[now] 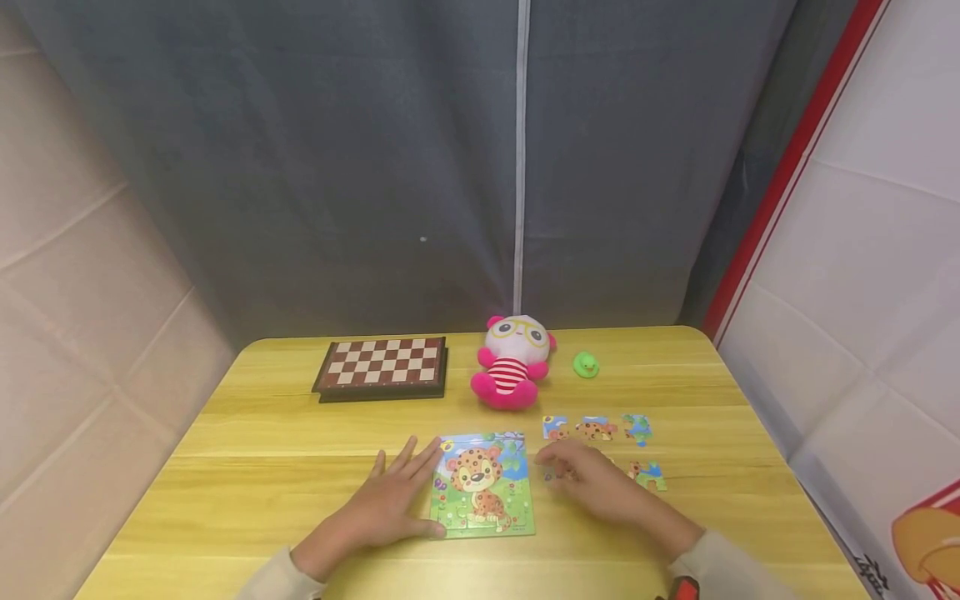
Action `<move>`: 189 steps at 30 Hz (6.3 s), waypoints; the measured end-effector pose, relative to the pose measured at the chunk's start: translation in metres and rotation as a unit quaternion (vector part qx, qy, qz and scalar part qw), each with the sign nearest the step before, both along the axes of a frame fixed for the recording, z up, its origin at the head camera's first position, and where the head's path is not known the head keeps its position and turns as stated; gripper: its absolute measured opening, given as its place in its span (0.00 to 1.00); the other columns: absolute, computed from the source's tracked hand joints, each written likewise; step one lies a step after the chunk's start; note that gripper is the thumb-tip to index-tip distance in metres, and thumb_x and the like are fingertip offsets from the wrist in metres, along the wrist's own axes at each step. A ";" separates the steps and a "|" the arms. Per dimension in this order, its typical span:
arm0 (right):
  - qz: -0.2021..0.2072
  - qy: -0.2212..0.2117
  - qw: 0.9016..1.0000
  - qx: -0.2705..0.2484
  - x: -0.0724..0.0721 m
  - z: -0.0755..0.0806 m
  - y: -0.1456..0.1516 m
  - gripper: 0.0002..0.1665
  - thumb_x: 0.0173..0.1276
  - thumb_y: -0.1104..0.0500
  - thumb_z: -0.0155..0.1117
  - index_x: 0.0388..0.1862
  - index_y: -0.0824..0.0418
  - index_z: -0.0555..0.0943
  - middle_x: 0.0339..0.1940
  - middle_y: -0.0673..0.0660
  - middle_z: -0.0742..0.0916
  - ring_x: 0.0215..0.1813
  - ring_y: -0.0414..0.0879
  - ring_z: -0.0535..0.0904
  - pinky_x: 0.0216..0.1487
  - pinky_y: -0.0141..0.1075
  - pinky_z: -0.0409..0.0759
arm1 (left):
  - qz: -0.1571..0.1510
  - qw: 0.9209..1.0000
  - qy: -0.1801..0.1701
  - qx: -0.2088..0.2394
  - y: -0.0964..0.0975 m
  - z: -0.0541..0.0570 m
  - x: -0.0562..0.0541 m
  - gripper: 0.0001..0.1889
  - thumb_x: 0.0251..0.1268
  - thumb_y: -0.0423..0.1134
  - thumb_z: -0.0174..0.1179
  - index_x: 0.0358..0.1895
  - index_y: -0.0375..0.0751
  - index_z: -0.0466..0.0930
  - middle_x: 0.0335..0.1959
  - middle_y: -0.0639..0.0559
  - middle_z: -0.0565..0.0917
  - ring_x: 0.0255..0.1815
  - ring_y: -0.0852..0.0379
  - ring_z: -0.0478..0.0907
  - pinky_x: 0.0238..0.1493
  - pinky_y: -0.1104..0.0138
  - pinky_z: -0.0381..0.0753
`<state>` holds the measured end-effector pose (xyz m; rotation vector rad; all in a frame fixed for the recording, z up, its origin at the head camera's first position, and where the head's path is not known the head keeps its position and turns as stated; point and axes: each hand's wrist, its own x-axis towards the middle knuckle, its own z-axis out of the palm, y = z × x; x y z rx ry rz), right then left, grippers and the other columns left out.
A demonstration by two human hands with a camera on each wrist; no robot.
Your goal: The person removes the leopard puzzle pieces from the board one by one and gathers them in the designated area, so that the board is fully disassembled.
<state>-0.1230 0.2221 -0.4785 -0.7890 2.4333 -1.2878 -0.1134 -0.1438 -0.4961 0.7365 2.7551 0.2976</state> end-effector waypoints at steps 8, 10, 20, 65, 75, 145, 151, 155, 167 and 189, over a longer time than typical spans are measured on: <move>0.026 -0.014 1.000 0.005 0.002 -0.002 -0.041 0.17 0.74 0.59 0.67 0.60 0.58 0.81 0.48 0.53 0.83 0.47 0.46 0.77 0.46 0.30 0.77 | 0.000 1.000 -0.001 0.001 0.000 0.001 0.000 0.62 0.53 0.82 0.55 0.85 0.49 0.46 0.87 0.56 0.41 0.85 0.38 0.38 0.75 0.28 0.42; 0.037 -0.012 0.999 0.005 0.003 -0.003 -0.051 0.18 0.74 0.58 0.67 0.60 0.58 0.81 0.48 0.52 0.83 0.47 0.44 0.77 0.46 0.30 0.78 | 0.000 1.000 -0.001 0.001 0.000 0.001 0.000 0.62 0.53 0.82 0.55 0.85 0.49 0.47 0.87 0.56 0.41 0.85 0.39 0.38 0.75 0.28 0.42; 0.057 -0.019 0.998 -0.014 0.008 -0.004 -0.094 0.18 0.72 0.59 0.69 0.59 0.61 0.82 0.47 0.53 0.84 0.44 0.37 0.78 0.45 0.30 0.81 | 0.002 1.000 -0.001 0.001 -0.001 -0.001 -0.001 0.62 0.52 0.82 0.55 0.85 0.49 0.47 0.87 0.56 0.42 0.86 0.39 0.38 0.75 0.29 0.42; -0.024 0.059 0.989 0.134 0.018 0.000 -0.146 0.29 0.49 0.55 0.86 0.47 0.50 0.79 0.43 0.45 0.80 0.43 0.38 0.77 0.39 0.31 0.76 | 0.001 1.000 0.001 0.003 -0.001 -0.007 -0.001 0.61 0.54 0.81 0.56 0.85 0.49 0.47 0.87 0.57 0.41 0.86 0.39 0.38 0.75 0.27 0.42; -0.021 0.036 0.992 0.117 0.015 -0.002 -0.146 0.30 0.50 0.57 0.85 0.49 0.49 0.78 0.38 0.42 0.81 0.37 0.36 0.76 0.33 0.30 0.74 | -0.002 1.000 0.004 0.001 -0.001 -0.005 -0.002 0.61 0.55 0.81 0.56 0.85 0.47 0.48 0.87 0.56 0.42 0.86 0.39 0.38 0.74 0.27 0.43; -0.045 -0.112 0.988 -0.091 0.015 -0.002 -0.078 0.12 0.71 0.66 0.64 0.51 0.66 0.82 0.36 0.56 0.83 0.33 0.41 0.79 0.32 0.32 0.83 | 0.005 1.000 0.000 0.009 0.001 -0.001 0.000 0.62 0.53 0.81 0.57 0.85 0.48 0.46 0.87 0.56 0.42 0.86 0.38 0.38 0.75 0.28 0.41; -0.052 -0.100 0.990 -0.086 0.018 -0.004 -0.063 0.12 0.72 0.65 0.65 0.52 0.66 0.83 0.36 0.56 0.83 0.33 0.40 0.78 0.32 0.30 0.80 | 0.002 1.000 0.001 0.010 0.000 -0.003 0.000 0.63 0.53 0.81 0.56 0.85 0.48 0.45 0.87 0.55 0.41 0.86 0.38 0.37 0.75 0.28 0.41; -0.057 -0.092 0.992 -0.070 0.021 -0.008 -0.051 0.10 0.73 0.63 0.65 0.51 0.64 0.83 0.36 0.55 0.84 0.33 0.39 0.78 0.32 0.30 0.80 | 0.000 1.000 0.003 0.006 0.000 -0.004 0.000 0.63 0.52 0.82 0.54 0.85 0.48 0.45 0.87 0.56 0.41 0.86 0.39 0.37 0.75 0.28 0.41; -0.072 -0.053 0.995 -0.041 0.031 -0.013 -0.019 0.11 0.72 0.61 0.67 0.51 0.62 0.84 0.36 0.51 0.85 0.38 0.39 0.80 0.41 0.31 0.83 | -0.001 1.000 0.002 0.007 0.000 -0.003 0.000 0.63 0.53 0.82 0.55 0.85 0.48 0.45 0.87 0.55 0.41 0.85 0.38 0.37 0.75 0.28 0.41; -0.095 0.000 0.995 -0.004 0.037 -0.024 0.003 0.09 0.71 0.59 0.70 0.48 0.56 0.86 0.34 0.46 0.81 0.31 0.34 0.71 0.29 0.29 0.74 | -0.001 1.000 0.002 0.007 -0.001 -0.004 0.000 0.62 0.53 0.83 0.53 0.85 0.49 0.45 0.87 0.56 0.41 0.86 0.39 0.37 0.75 0.28 0.40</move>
